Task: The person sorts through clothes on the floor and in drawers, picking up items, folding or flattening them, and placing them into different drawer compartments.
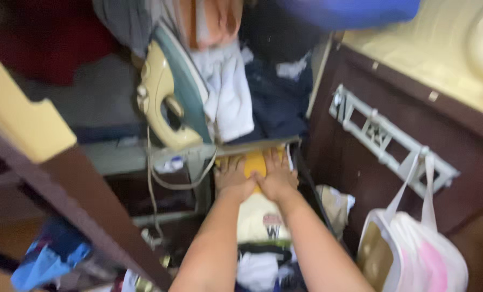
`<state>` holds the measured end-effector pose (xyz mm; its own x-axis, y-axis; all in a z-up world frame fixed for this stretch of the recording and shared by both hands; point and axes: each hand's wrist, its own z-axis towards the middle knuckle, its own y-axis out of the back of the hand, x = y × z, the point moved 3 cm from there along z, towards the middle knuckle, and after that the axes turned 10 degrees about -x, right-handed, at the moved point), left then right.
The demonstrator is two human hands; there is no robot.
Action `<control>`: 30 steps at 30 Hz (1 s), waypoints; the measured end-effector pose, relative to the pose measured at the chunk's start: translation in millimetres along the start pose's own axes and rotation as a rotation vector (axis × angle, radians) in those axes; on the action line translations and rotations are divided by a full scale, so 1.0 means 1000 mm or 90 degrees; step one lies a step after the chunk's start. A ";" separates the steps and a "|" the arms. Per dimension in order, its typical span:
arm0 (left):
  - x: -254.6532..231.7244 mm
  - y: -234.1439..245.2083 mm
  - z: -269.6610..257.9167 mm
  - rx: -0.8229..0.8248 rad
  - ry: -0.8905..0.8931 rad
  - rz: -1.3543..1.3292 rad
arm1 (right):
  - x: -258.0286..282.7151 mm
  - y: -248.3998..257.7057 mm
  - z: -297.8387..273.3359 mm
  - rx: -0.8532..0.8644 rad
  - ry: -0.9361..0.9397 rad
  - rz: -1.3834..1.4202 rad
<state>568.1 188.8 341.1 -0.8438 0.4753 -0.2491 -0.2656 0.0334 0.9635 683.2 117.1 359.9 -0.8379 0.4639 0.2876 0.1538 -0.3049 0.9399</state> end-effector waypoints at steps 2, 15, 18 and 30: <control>0.005 0.010 0.016 -0.001 -0.002 -0.020 | 0.002 0.010 0.011 0.032 -0.037 0.009; 0.004 0.019 -0.022 0.015 0.002 0.130 | -0.002 -0.001 -0.007 -0.020 -0.010 -0.018; 0.032 0.055 -0.114 -0.065 -0.120 -0.093 | 0.034 0.031 -0.081 -0.203 0.095 0.101; 0.328 0.056 -0.365 -0.311 -0.302 -0.531 | 0.276 -0.062 -0.377 -0.381 0.413 0.462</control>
<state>106.6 25.9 277.2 -0.0720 0.7612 -0.6446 -0.9200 0.1989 0.3377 244.7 -49.3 312.2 -0.7926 -0.4472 0.4145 0.5835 -0.7538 0.3024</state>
